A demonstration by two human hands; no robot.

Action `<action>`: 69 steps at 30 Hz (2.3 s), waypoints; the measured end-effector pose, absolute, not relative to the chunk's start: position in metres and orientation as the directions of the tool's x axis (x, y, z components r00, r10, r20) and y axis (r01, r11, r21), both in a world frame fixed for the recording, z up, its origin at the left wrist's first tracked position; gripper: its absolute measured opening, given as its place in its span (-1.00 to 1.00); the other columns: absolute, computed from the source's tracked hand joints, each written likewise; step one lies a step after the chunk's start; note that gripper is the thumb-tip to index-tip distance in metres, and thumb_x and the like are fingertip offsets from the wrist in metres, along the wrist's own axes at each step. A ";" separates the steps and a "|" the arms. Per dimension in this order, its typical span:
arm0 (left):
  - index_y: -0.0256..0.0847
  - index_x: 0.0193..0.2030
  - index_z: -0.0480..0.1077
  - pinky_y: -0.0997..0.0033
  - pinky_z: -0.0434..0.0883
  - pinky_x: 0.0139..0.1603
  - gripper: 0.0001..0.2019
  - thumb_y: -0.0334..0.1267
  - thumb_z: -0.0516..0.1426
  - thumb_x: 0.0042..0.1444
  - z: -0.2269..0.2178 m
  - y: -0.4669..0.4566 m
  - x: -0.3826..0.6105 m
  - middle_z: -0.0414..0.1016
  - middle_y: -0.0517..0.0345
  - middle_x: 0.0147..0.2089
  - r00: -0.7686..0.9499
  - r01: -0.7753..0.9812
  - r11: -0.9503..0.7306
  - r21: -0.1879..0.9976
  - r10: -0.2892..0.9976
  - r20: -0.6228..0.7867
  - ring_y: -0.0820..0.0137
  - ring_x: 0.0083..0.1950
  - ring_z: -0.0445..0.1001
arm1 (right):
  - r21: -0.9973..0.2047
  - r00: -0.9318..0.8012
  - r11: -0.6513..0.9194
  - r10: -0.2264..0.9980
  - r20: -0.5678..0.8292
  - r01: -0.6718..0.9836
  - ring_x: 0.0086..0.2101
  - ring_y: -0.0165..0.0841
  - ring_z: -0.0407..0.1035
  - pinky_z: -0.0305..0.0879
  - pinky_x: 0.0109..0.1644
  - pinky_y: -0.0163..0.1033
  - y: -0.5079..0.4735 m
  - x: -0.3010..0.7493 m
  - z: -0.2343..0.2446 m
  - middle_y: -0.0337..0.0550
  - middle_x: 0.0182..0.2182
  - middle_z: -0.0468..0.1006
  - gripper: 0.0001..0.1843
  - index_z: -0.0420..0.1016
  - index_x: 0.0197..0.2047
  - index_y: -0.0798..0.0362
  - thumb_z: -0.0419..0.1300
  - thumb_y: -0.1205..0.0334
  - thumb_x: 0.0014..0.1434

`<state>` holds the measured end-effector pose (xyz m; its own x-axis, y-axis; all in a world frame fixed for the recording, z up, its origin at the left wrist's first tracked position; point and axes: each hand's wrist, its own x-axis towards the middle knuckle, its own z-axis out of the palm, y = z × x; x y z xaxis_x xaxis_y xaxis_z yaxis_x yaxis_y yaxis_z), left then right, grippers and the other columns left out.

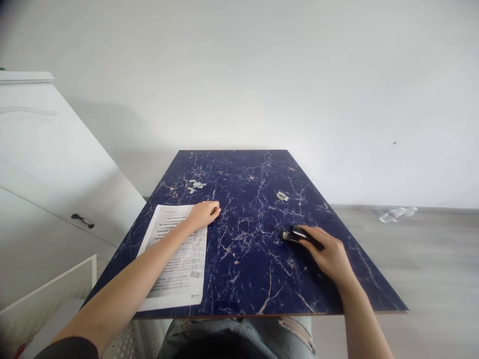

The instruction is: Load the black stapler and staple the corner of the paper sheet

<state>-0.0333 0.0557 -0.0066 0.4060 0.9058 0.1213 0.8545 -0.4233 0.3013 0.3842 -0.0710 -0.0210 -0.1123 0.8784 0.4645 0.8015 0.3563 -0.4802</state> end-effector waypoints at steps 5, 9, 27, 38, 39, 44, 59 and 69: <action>-0.12 -0.32 0.37 0.41 0.19 -0.34 -0.76 -0.14 -0.02 0.33 -0.005 0.056 -0.033 0.50 0.17 -0.37 0.409 0.853 -0.420 0.309 0.907 0.102 0.34 -0.30 0.45 | -0.490 -0.114 0.365 0.876 0.468 0.792 -0.03 -0.11 0.55 0.45 0.12 -0.08 -0.071 0.383 -0.020 -0.14 -0.03 0.64 -0.64 0.55 0.10 -0.11 0.24 0.05 0.26; -0.12 -0.32 0.36 0.41 0.18 -0.35 -0.76 -0.15 -0.01 0.34 -0.004 0.056 -0.033 0.51 0.17 -0.36 0.405 0.859 -0.417 0.297 0.909 0.101 0.34 -0.30 0.46 | -0.493 -0.107 0.358 0.878 0.466 0.793 -0.01 -0.09 0.54 0.44 0.13 -0.04 -0.071 0.381 -0.019 -0.13 -0.02 0.64 -0.64 0.56 0.10 -0.11 0.23 0.04 0.26; -0.11 -0.31 0.38 0.41 0.19 -0.34 -0.77 -0.14 0.00 0.33 -0.006 0.056 -0.033 0.52 0.16 -0.34 0.403 0.858 -0.416 0.300 0.909 0.107 0.33 -0.29 0.47 | -0.478 -0.117 0.369 0.871 0.477 0.797 -0.02 -0.11 0.54 0.45 0.11 -0.08 -0.070 0.381 -0.018 -0.13 -0.03 0.64 -0.63 0.54 0.12 -0.10 0.23 0.05 0.27; -0.11 -0.31 0.38 0.41 0.18 -0.34 -0.77 -0.13 0.00 0.33 -0.008 0.057 -0.034 0.51 0.16 -0.35 0.405 0.852 -0.421 0.310 0.907 0.118 0.34 -0.31 0.45 | -0.484 -0.127 0.367 0.879 0.459 0.794 -0.02 -0.12 0.53 0.42 0.13 -0.07 -0.070 0.381 -0.018 -0.11 -0.02 0.62 -0.64 0.52 0.12 -0.09 0.23 0.06 0.28; -0.11 -0.31 0.38 0.41 0.19 -0.33 -0.77 -0.14 0.00 0.33 -0.008 0.057 -0.034 0.51 0.16 -0.35 0.405 0.852 -0.421 0.311 0.907 0.117 0.34 -0.31 0.45 | -0.483 -0.126 0.366 0.880 0.459 0.796 -0.02 -0.12 0.53 0.41 0.13 -0.07 -0.070 0.381 -0.018 -0.11 -0.02 0.62 -0.64 0.52 0.12 -0.09 0.23 0.06 0.28; -0.12 -0.30 0.38 0.41 0.20 -0.33 -0.77 -0.14 0.00 0.33 -0.009 0.057 -0.034 0.51 0.15 -0.34 0.405 0.854 -0.423 0.303 0.906 0.122 0.33 -0.30 0.46 | -0.486 -0.128 0.362 0.884 0.449 0.795 -0.04 -0.12 0.53 0.43 0.11 -0.09 -0.070 0.380 -0.017 -0.10 -0.01 0.62 -0.63 0.53 0.12 -0.08 0.22 0.04 0.28; -0.12 -0.34 0.34 0.41 0.12 -0.38 -0.76 -0.15 -0.01 0.34 -0.007 0.056 -0.034 0.50 0.18 -0.38 0.413 0.853 -0.427 0.301 0.904 0.112 0.35 -0.33 0.45 | -0.513 -0.111 0.300 0.924 0.365 0.804 0.01 -0.08 0.52 0.41 0.14 -0.05 -0.067 0.383 -0.017 -0.08 0.02 0.62 -0.54 0.48 0.20 -0.07 0.21 0.00 0.29; -0.11 -0.31 0.38 0.41 0.18 -0.34 -0.75 -0.14 -0.01 0.34 -0.008 0.058 -0.033 0.52 0.15 -0.33 0.406 0.861 -0.421 0.286 0.907 0.113 0.34 -0.30 0.46 | -0.575 -0.196 0.249 0.969 0.154 0.780 -0.01 -0.08 0.54 0.42 0.17 0.06 -0.042 0.383 0.012 -0.06 0.02 0.62 -0.21 0.07 0.48 -0.08 0.21 0.02 0.26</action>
<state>-0.0332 0.0581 -0.0084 0.4062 0.9067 0.1134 0.8606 -0.4214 0.2861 0.3832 -0.0419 0.0122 -0.1956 0.9686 0.1537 0.7796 0.2487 -0.5748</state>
